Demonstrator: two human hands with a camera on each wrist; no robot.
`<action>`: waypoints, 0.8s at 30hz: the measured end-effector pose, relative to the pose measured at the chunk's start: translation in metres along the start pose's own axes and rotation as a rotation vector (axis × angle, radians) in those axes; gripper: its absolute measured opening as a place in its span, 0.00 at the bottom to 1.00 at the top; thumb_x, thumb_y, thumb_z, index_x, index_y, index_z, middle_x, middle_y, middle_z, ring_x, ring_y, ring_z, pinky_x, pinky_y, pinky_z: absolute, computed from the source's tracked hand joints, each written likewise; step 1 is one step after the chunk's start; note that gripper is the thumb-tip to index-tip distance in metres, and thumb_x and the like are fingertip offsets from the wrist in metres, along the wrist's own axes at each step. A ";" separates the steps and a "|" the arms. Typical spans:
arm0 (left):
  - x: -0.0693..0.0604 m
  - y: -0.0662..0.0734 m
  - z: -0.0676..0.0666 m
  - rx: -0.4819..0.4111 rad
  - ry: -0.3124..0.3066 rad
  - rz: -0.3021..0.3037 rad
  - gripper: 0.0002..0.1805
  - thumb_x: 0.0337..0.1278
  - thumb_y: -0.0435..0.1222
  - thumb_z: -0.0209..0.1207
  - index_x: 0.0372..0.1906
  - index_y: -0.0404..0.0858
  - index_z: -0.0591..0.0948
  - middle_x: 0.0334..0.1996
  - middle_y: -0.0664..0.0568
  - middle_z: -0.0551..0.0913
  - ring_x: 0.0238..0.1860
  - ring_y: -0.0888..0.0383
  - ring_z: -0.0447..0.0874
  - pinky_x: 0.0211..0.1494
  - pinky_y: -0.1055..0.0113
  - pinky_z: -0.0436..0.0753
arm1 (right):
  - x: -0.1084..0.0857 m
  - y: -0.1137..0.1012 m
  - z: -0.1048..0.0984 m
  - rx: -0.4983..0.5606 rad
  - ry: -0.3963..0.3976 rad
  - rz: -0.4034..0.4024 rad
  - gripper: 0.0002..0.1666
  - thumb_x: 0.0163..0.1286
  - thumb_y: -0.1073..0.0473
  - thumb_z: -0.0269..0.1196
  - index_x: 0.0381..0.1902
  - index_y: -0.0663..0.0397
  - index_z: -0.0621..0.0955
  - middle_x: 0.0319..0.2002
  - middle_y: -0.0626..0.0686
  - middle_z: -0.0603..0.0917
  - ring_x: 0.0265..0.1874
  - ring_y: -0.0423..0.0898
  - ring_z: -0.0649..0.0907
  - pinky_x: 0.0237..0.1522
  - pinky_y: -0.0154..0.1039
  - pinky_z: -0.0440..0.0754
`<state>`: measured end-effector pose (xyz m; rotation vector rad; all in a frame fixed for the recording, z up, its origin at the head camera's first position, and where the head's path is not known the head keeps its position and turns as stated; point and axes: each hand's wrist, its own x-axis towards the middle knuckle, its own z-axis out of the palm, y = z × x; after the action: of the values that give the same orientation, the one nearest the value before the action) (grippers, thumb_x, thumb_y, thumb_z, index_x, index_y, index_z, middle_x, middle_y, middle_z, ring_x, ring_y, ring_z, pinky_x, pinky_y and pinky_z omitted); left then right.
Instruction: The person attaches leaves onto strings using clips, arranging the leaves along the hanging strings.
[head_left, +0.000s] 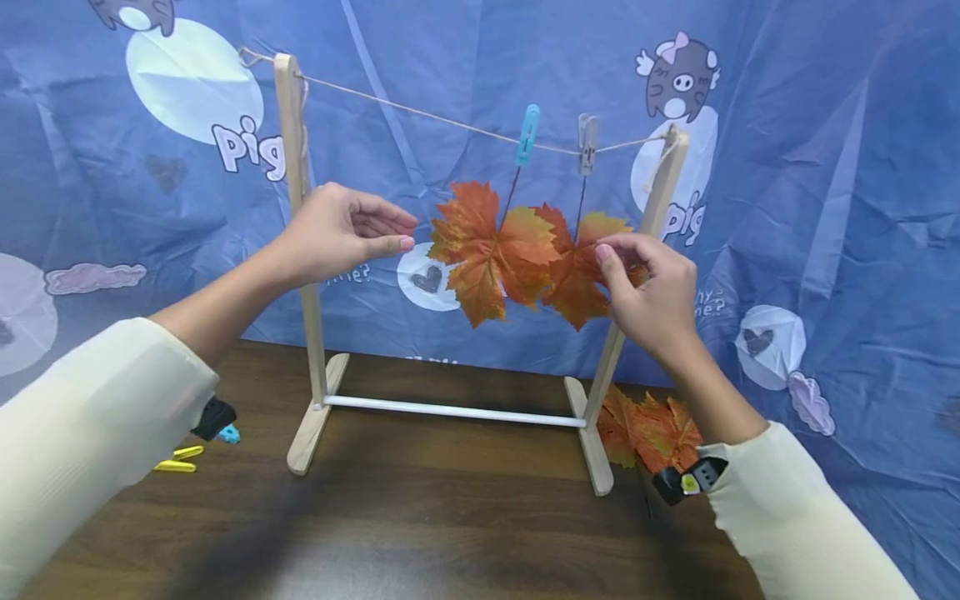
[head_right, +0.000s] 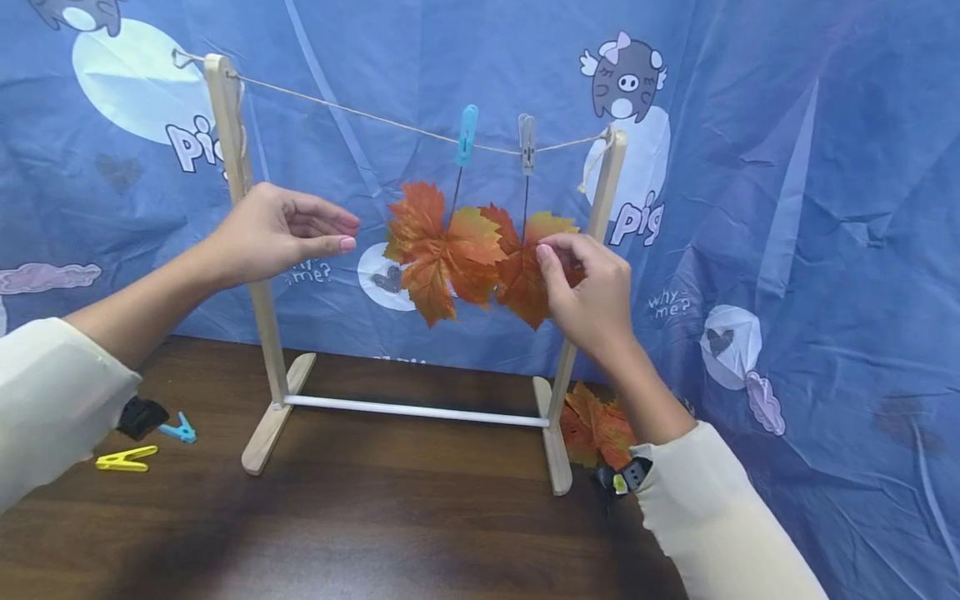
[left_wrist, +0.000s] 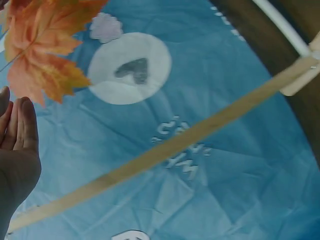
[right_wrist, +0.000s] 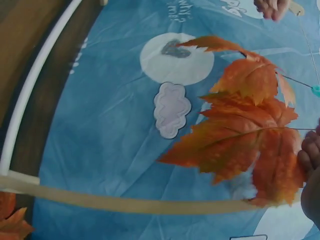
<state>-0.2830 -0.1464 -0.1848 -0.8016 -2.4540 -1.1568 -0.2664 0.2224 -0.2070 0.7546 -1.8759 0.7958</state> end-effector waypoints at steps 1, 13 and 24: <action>-0.004 -0.005 0.000 -0.003 -0.003 -0.001 0.14 0.63 0.38 0.70 0.50 0.37 0.89 0.42 0.46 0.91 0.43 0.53 0.91 0.40 0.73 0.85 | -0.001 0.001 -0.002 -0.001 0.020 -0.024 0.07 0.71 0.65 0.66 0.38 0.66 0.88 0.31 0.58 0.89 0.30 0.37 0.82 0.35 0.28 0.76; -0.048 -0.038 -0.002 -0.049 -0.015 -0.072 0.14 0.62 0.38 0.71 0.50 0.38 0.89 0.41 0.49 0.91 0.39 0.64 0.90 0.40 0.73 0.84 | -0.013 0.001 -0.014 -0.001 0.086 -0.060 0.05 0.65 0.68 0.69 0.37 0.66 0.88 0.31 0.60 0.88 0.33 0.37 0.81 0.41 0.25 0.74; -0.089 -0.076 -0.015 0.008 -0.023 -0.126 0.15 0.63 0.39 0.70 0.51 0.37 0.88 0.40 0.48 0.91 0.38 0.67 0.89 0.40 0.77 0.83 | -0.048 0.034 -0.036 -0.110 0.065 -0.082 0.07 0.65 0.65 0.67 0.35 0.65 0.88 0.29 0.60 0.87 0.30 0.46 0.82 0.43 0.25 0.73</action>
<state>-0.2579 -0.2290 -0.2651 -0.6702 -2.5580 -1.1859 -0.2563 0.2787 -0.2450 0.7231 -1.8037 0.6528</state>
